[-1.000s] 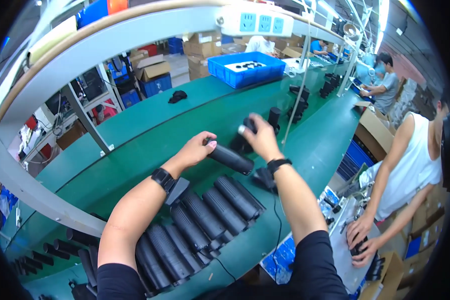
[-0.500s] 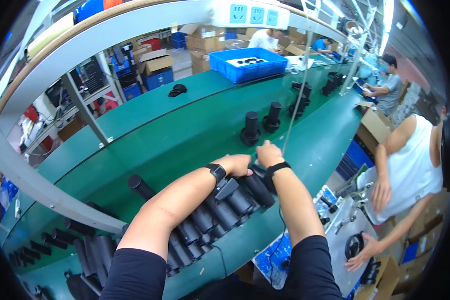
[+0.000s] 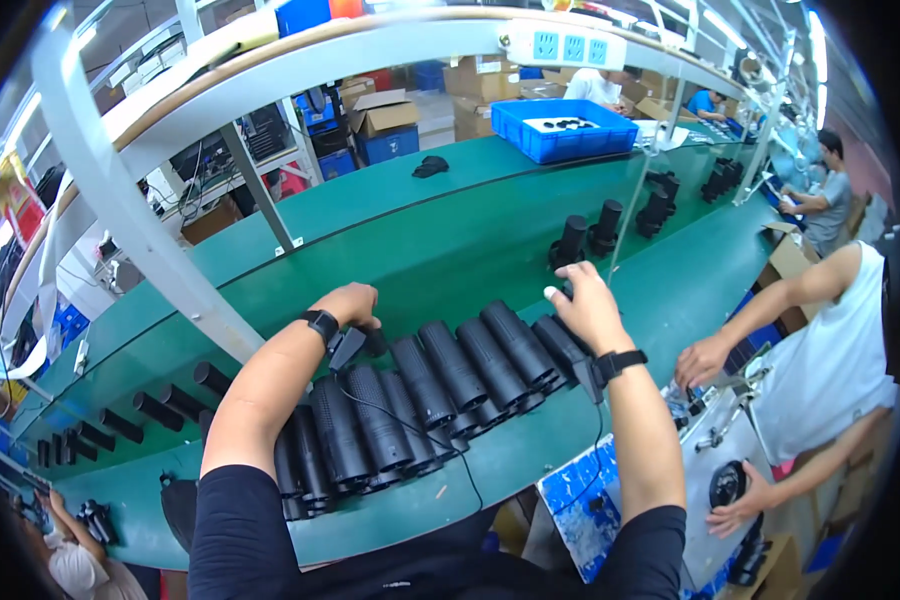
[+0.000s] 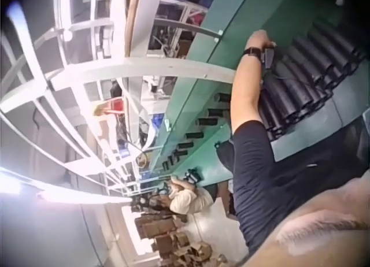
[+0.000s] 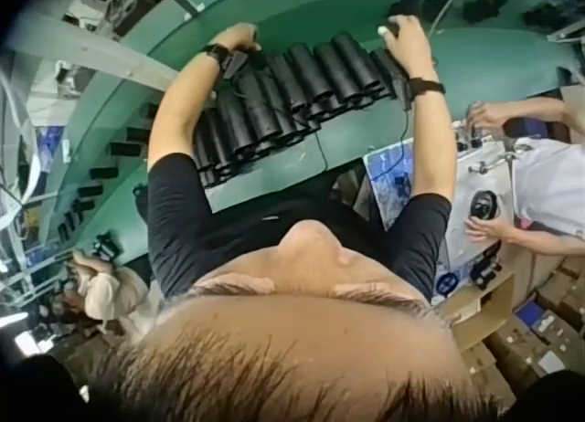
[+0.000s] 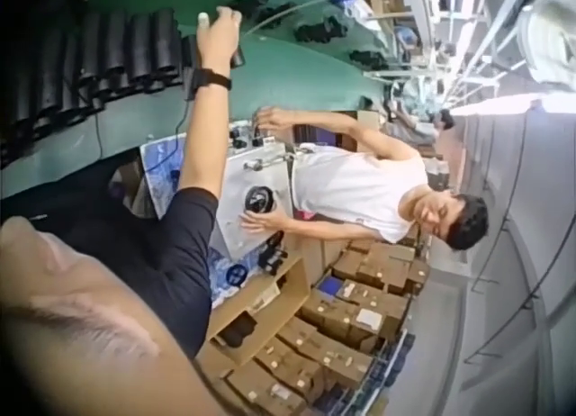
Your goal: The person picks up a microphone body and places it into a machine, then fits a shock mount over it. After pressing the components together, the person removes the assembled microphone and places it onto a conveyor belt.
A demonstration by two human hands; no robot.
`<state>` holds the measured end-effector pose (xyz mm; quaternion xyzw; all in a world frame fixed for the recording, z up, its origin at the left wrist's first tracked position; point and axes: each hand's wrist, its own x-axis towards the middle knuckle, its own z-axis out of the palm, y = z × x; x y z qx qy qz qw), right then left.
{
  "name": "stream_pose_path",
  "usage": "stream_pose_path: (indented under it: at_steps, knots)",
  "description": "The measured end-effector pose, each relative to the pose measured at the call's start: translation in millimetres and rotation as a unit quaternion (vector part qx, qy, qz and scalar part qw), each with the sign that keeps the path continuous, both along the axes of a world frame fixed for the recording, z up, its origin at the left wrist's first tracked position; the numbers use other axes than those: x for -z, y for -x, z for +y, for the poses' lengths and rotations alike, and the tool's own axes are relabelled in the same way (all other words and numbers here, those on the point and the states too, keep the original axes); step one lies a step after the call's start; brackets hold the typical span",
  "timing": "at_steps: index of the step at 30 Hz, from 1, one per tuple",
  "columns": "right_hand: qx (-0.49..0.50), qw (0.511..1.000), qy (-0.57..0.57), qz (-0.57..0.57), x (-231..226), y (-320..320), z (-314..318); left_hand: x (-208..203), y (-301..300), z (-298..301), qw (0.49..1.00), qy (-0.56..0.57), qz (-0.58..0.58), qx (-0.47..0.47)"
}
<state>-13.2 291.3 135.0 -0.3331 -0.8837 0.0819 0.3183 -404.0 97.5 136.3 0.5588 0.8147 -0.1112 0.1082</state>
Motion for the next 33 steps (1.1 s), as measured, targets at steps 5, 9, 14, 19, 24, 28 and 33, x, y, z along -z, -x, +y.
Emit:
stream_pose_path:
  at_steps: [5, 9, 14, 19, 24, 28, 33]
  knots:
    - [-0.035, 0.989, 0.113, 0.087, -52.5, -40.3, -84.8, -67.1, -59.9, -3.1, 0.966, -0.256, -0.03, 0.01]
    - [-0.06, 0.974, 0.142, 0.166, -93.2, -42.5, -157.5, -159.3, -154.8, -27.9, 0.922, -0.354, -0.116, 0.106]
    - [-0.062, 0.973, 0.096, 0.199, -117.9, -84.9, -214.1, -168.6, -275.7, -38.9, 0.784, -0.396, -0.355, 0.319]
    - [-0.04, 0.825, 0.352, 0.44, -75.1, -167.5, -229.6, -131.6, -347.5, -54.1, 0.718, -0.341, -0.544, 0.268]
    - [0.042, 0.742, 0.346, 0.573, -19.8, -221.7, -279.9, 2.8, -406.7, -98.3, 0.674, -0.118, -0.69, 0.237]
    - [0.186, 0.749, 0.304, 0.559, 31.9, -243.9, -325.1, 78.7, -453.8, -134.6, 0.519, -0.004, -0.846, 0.12]
    - [0.13, 0.779, 0.293, 0.538, 93.4, -283.0, -393.1, 134.1, -461.1, -165.5, 0.465, 0.178, -0.859, 0.117]
